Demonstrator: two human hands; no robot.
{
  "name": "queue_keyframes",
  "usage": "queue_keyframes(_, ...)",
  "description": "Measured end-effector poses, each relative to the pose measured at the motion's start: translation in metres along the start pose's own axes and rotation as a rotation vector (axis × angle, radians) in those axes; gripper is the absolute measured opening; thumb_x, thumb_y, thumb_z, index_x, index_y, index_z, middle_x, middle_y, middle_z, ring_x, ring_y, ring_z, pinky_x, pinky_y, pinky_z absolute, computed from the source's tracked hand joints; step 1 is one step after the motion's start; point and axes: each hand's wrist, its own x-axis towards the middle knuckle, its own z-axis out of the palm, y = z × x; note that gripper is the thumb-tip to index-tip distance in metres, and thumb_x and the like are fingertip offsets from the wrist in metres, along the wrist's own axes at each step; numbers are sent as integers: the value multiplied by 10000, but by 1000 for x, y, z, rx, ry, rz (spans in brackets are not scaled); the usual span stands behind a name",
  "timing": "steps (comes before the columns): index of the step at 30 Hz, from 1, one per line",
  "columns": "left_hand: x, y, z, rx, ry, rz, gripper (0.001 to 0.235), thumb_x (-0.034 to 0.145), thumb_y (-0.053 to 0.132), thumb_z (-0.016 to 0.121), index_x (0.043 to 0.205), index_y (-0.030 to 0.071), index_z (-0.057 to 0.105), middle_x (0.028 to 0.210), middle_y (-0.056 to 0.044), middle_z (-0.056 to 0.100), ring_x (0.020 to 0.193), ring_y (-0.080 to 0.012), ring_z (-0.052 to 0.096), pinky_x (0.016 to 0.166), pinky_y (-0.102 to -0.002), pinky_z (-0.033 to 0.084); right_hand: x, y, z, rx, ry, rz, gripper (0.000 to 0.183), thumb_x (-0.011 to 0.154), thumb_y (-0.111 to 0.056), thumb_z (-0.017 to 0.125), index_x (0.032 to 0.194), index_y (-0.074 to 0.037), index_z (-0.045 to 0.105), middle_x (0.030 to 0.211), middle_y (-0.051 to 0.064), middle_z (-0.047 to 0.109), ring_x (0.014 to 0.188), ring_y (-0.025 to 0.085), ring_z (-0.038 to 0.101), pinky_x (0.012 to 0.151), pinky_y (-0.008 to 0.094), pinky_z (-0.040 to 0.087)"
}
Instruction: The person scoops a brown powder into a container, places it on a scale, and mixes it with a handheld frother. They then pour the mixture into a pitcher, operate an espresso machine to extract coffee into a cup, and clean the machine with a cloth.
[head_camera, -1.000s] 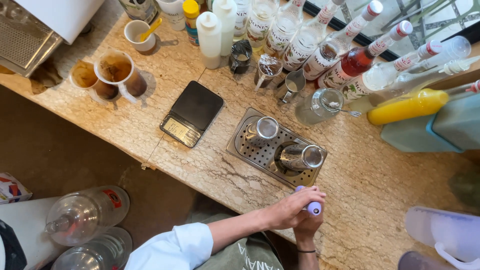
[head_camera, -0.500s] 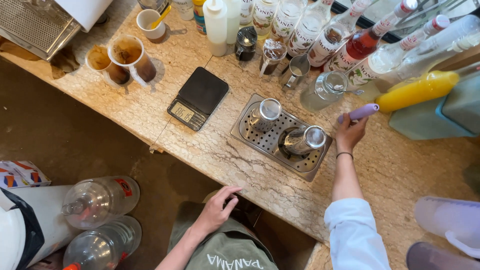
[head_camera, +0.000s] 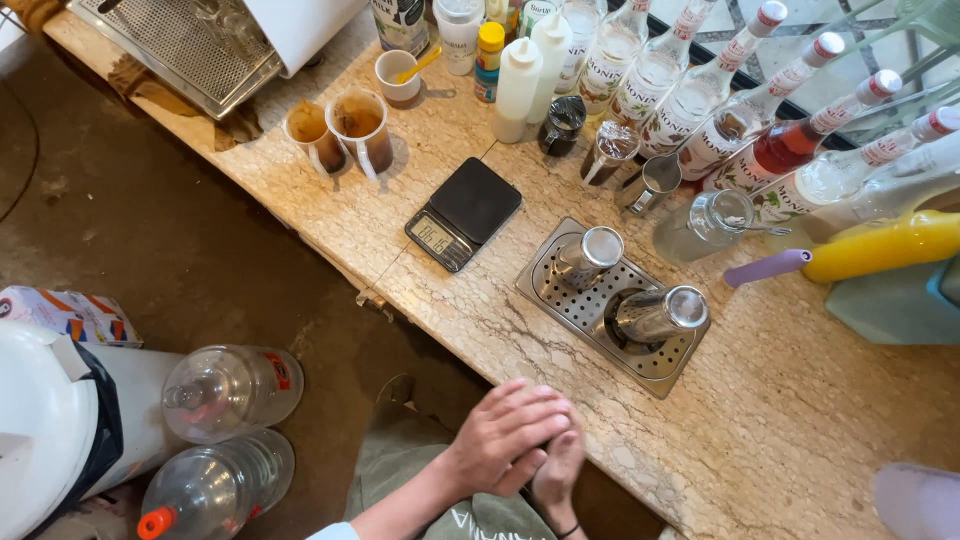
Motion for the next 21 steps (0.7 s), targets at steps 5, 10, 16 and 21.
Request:
queue_keyframes(5,-61,-104,-26,210,-283,-52,465,1006,392,264,1253,151,576,1283,-97,584,1205,-277,524,1050,-473,322,14,-4,60,1452,-570,601,686,996,-589,250,1483,-111,184,1501,169,137,1383,306,122,1141,446,124)
queue_keyframes(10,-184,-205,-161,384,-183,-650,356,963,330,374,1025,151,676,769,28,737,820,-191,706,849,-406,559,60,-51,133,944,-216,725,695,903,-625,293,1364,-117,403,897,118,668,630,235,633,526,297,479)
queue_keyframes(16,-295,-233,-273,334,-158,-1476,333,973,268,337,1236,235,538,1011,67,739,866,-174,724,735,-355,557,130,-41,283,117,-26,377,284,895,-168,556,1149,-42,555,903,108,672,628,135,587,526,238,449)
queue_keyframes(21,-448,-284,-266,166,-369,-1595,297,895,275,507,1156,191,622,1143,-61,696,1066,-252,658,898,-324,484,190,16,389,-574,19,-76,603,788,-445,672,1267,-114,514,1149,108,542,890,185,618,619,277,539)
